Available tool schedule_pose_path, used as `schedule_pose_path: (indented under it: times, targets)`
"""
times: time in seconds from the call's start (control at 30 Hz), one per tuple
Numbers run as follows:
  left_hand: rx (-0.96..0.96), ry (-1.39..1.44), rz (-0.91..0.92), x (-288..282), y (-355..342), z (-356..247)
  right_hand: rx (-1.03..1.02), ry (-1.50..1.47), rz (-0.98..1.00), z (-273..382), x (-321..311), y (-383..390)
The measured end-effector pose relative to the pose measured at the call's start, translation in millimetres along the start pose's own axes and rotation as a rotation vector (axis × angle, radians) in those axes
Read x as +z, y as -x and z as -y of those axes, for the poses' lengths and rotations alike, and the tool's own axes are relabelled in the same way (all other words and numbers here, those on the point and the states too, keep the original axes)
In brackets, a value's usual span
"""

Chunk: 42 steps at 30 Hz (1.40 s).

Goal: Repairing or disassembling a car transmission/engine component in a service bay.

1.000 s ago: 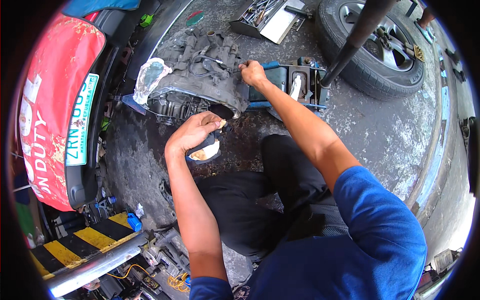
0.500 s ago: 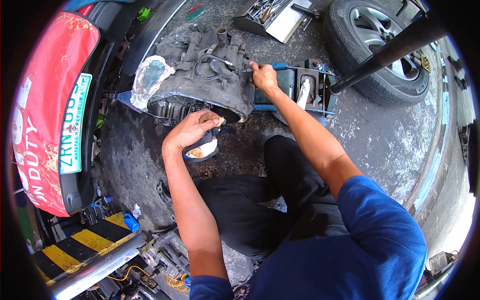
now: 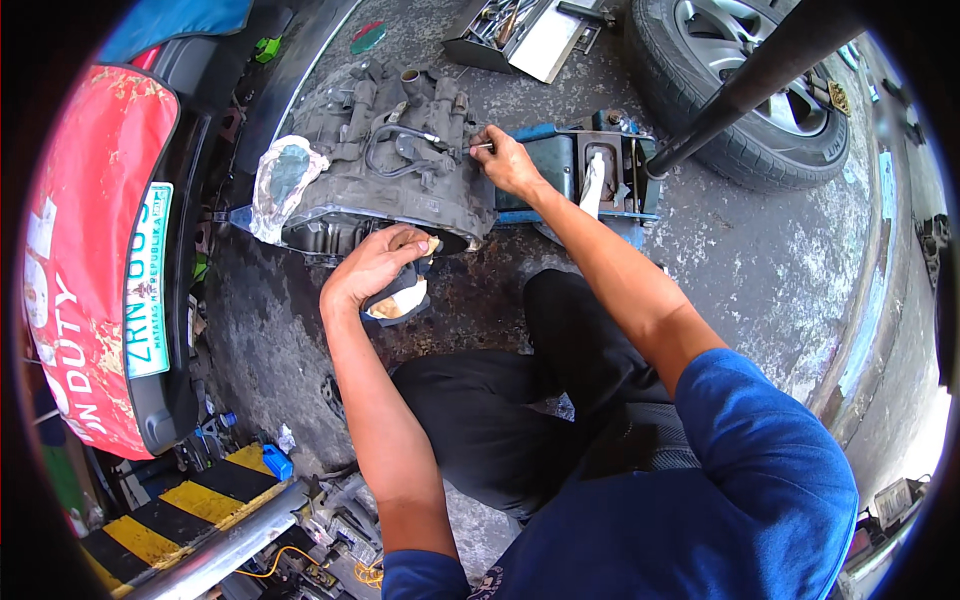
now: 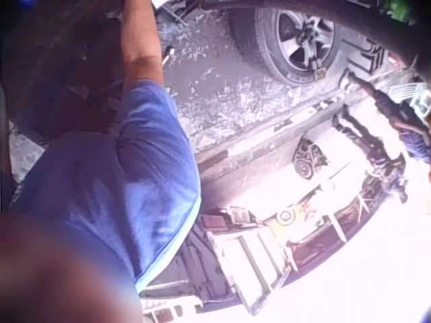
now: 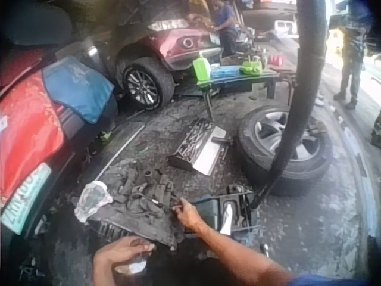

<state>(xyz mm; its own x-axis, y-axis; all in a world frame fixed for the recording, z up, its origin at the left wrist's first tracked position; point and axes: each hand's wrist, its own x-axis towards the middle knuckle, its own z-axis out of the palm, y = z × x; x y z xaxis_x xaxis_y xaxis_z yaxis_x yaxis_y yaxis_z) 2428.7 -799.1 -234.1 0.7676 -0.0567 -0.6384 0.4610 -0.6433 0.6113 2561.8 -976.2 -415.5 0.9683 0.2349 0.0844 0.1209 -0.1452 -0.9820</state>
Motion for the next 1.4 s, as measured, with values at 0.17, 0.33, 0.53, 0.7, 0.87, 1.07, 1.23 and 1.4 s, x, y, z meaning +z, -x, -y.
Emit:
schedule_pose_path:
  times: [0.17, 0.33, 0.53, 0.7, 0.87, 1.07, 1.23, 1.4]
  targets:
    - [0.015, -0.019, -0.025, -0.1, -2.8, -7.7, 0.548, -0.277, 0.168, -3.5, -5.0, -21.1]
    - [0.059, 0.025, -0.053, -10.1, 0.3, -10.1, 0.223, -0.239, -0.001, 8.1, 2.3, -30.5]
    - [0.219, -0.014, -0.008, -2.4, -16.6, 19.9, 0.157, -0.365, 0.164, 1.7, -10.2, -16.9]
    - [0.101, -0.083, 0.049, -5.0, -9.3, 44.1, 0.638, -0.456, 0.323, 24.1, 9.2, -1.2]
    - [0.072, -0.148, 0.09, -9.3, -23.0, 0.1, 0.445, -0.445, 0.194, 9.2, -11.1, -25.5]
    - [0.07, -0.147, 0.023, -11.9, -7.3, -2.2, 0.594, -0.42, 0.269, 23.8, -9.2, -26.8]
    - [0.057, -0.192, 0.07, -14.5, -22.3, -6.9, 0.441, -0.598, 0.146, 8.0, -10.5, -28.9]
    - [0.022, -0.178, 0.047, -13.8, -12.6, 1.2, 0.606, -0.399, 0.259, 19.3, -8.5, -25.6]
